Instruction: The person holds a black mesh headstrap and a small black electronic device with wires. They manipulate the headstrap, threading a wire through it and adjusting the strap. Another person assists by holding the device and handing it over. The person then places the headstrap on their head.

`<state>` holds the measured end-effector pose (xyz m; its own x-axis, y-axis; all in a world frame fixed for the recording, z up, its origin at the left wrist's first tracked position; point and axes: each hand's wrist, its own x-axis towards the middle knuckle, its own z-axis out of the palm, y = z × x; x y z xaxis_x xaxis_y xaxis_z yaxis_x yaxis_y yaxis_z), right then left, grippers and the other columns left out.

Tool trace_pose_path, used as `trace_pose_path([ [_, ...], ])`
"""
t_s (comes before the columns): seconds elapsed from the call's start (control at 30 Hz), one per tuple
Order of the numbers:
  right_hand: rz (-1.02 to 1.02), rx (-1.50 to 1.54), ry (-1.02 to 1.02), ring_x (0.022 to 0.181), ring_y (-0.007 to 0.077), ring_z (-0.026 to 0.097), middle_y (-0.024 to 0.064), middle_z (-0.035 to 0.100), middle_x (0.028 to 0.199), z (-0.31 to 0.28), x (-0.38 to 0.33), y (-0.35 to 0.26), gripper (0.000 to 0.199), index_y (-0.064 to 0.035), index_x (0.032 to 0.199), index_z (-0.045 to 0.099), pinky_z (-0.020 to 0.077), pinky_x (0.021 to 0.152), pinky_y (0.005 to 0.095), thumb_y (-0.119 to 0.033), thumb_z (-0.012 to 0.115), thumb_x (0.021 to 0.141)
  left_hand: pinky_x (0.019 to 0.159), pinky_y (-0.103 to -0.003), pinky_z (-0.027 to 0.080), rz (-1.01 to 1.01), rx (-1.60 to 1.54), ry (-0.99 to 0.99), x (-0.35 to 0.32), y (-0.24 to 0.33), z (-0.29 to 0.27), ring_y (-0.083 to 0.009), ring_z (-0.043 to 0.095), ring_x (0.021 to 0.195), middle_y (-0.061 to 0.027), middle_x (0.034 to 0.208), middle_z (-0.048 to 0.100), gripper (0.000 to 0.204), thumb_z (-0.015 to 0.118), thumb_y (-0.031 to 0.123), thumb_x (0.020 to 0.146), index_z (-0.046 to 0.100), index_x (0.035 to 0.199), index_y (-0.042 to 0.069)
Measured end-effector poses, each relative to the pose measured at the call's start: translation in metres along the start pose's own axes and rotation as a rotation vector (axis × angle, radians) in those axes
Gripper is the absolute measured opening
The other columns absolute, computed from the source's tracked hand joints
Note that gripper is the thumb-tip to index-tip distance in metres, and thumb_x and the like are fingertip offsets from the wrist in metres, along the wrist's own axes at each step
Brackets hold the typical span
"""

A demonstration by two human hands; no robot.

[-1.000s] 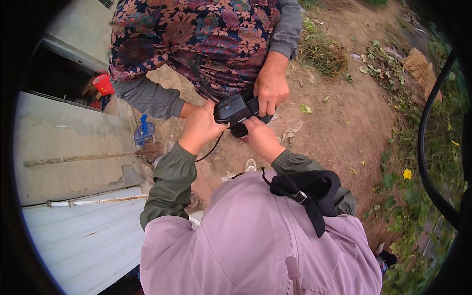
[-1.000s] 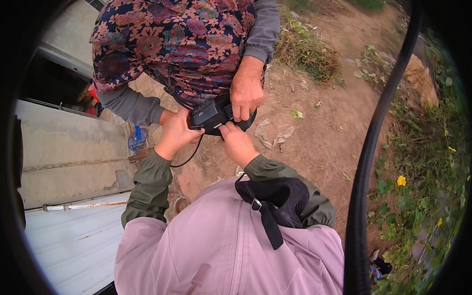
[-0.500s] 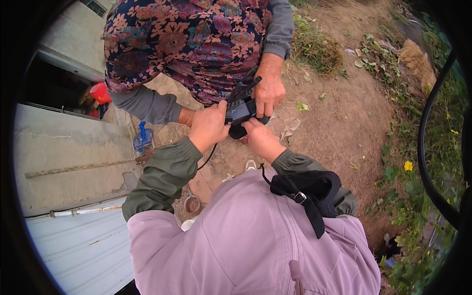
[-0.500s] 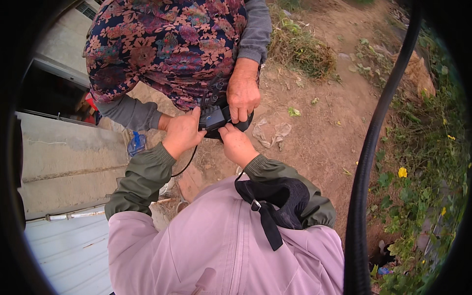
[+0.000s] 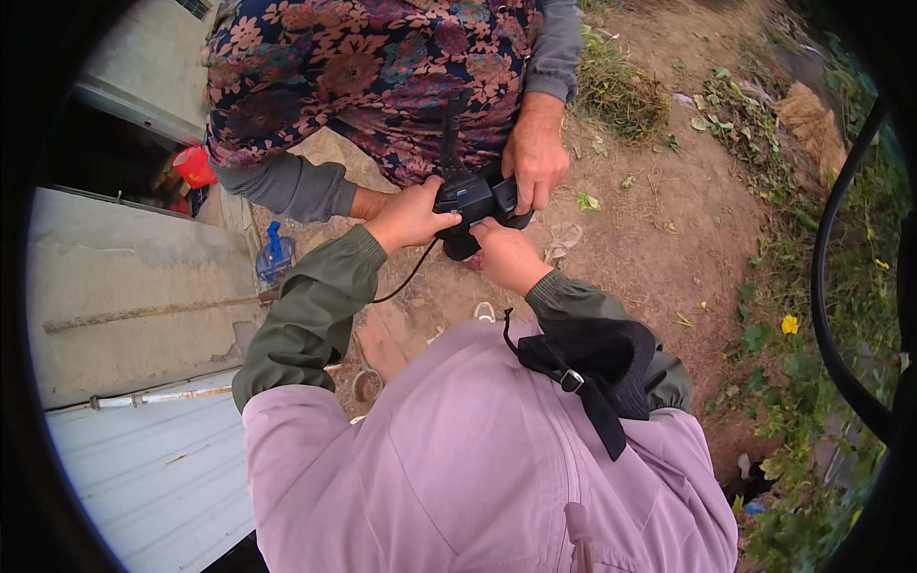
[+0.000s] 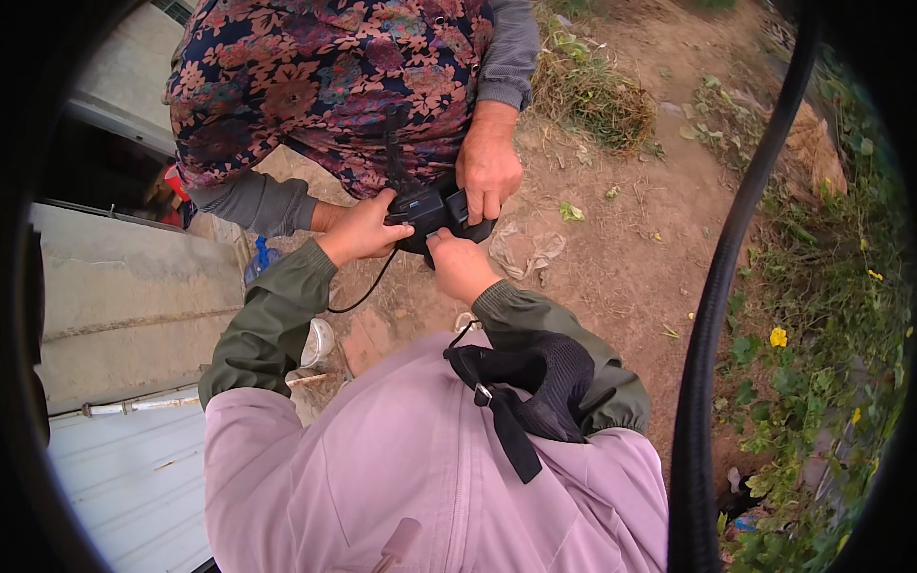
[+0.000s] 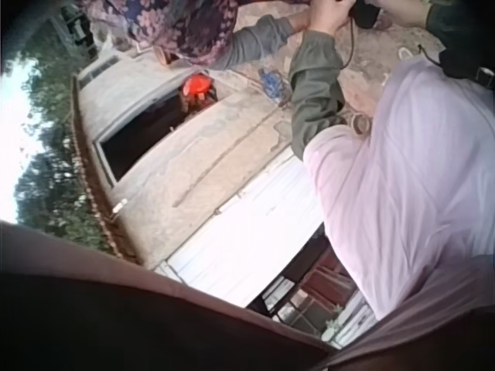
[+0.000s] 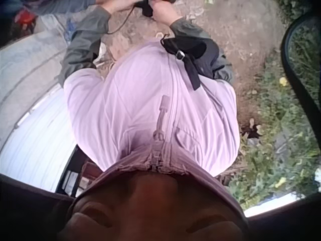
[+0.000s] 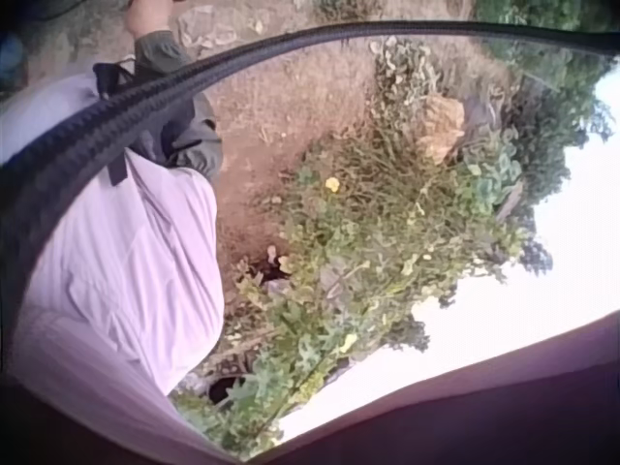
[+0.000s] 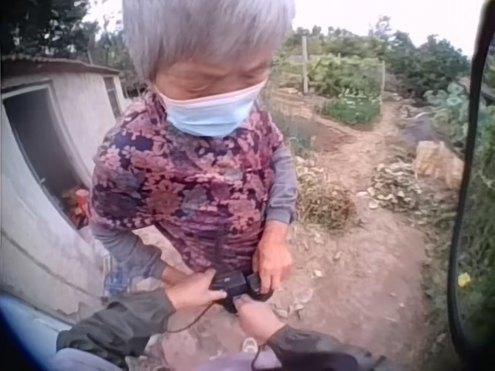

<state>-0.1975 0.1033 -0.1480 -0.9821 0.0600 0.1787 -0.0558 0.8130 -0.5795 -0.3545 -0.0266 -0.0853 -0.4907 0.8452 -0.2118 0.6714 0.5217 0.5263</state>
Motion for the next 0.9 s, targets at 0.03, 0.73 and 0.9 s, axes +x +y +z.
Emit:
trace_pose_path([
  [0.03,-0.011,0.032,-0.004,0.084,0.0359,0.06,0.0193,0.057,0.093,0.006,0.003,-0.002,0.017,0.0018,0.089,0.058,0.0493,0.071,0.0415,-0.001,0.057,0.073,0.065,-0.043,0.049,-0.004,-0.015,-0.013,0.0,-0.001,-0.003,-0.0392,0.064,0.078,-0.0281,0.082,0.062,0.063,0.071,0.035,0.075,0.045,0.111,-0.01],
  [0.73,0.179,0.408,0.121,0.087,0.0382,0.06,0.0188,0.063,0.091,-0.005,0.003,-0.019,0.025,-0.0022,0.1,0.053,0.0474,0.075,0.0437,0.0,0.058,0.075,0.064,-0.041,0.049,-0.006,-0.055,0.056,-0.005,0.01,-0.009,-0.0377,0.064,0.074,-0.0248,0.079,0.063,0.057,0.074,0.034,0.07,0.048,0.103,-0.005],
  [0.9,0.42,0.447,0.178,0.085,0.0381,0.061,0.0195,0.064,0.088,-0.007,0.003,-0.018,0.028,-0.0005,0.102,0.049,0.0475,0.073,0.044,-0.005,0.061,0.078,0.062,-0.04,0.05,0.122,-0.035,0.205,-0.009,0.01,-0.018,-0.0354,0.065,0.073,-0.0212,0.077,0.064,0.055,0.075,0.037,0.067,0.053,0.098,-0.003],
])
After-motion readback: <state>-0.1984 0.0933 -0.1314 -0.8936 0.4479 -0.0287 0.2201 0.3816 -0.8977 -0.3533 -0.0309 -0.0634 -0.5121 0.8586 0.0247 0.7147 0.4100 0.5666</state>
